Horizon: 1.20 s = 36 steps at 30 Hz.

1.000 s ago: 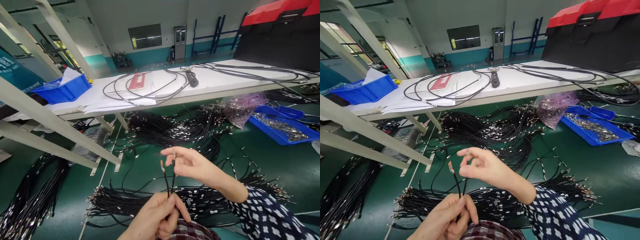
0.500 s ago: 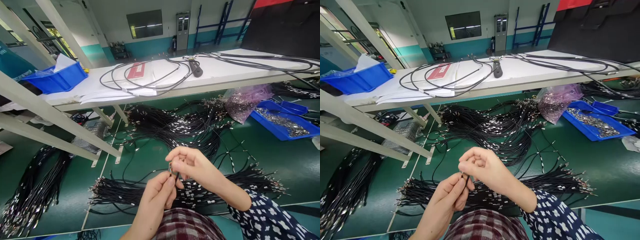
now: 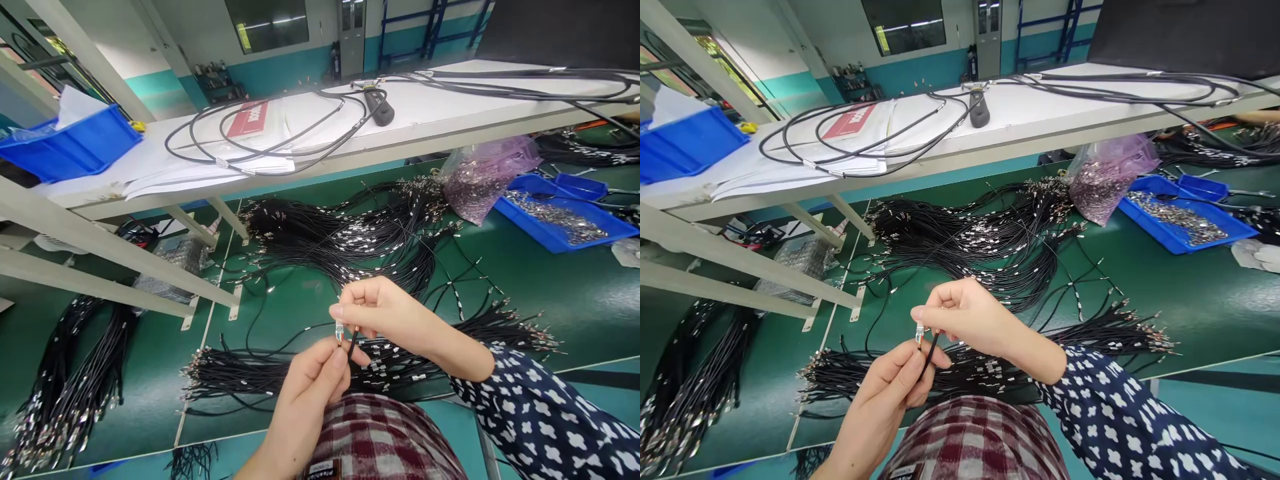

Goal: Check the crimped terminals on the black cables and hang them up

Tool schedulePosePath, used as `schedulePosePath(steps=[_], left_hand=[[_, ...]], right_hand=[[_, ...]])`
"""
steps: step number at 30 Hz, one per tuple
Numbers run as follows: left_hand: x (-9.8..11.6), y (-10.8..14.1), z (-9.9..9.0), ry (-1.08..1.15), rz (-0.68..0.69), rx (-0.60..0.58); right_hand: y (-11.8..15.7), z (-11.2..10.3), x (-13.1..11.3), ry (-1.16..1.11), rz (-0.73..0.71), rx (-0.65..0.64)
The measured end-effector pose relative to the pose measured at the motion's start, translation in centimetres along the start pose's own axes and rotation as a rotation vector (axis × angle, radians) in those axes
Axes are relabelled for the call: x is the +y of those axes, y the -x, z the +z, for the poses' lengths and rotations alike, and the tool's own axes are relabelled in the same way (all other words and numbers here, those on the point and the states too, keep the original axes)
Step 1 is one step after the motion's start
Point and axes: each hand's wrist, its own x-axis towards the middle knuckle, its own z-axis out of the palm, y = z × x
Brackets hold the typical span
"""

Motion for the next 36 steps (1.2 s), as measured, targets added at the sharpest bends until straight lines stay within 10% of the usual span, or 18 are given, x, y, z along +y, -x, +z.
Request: schedulePosePath(steps=[36], left_hand=[[1.2, -0.1, 0.4, -0.080, -0.003, 0.080]], right_hand=[[1.2, -0.3, 0.0, -0.094, -0.061, 0.058]])
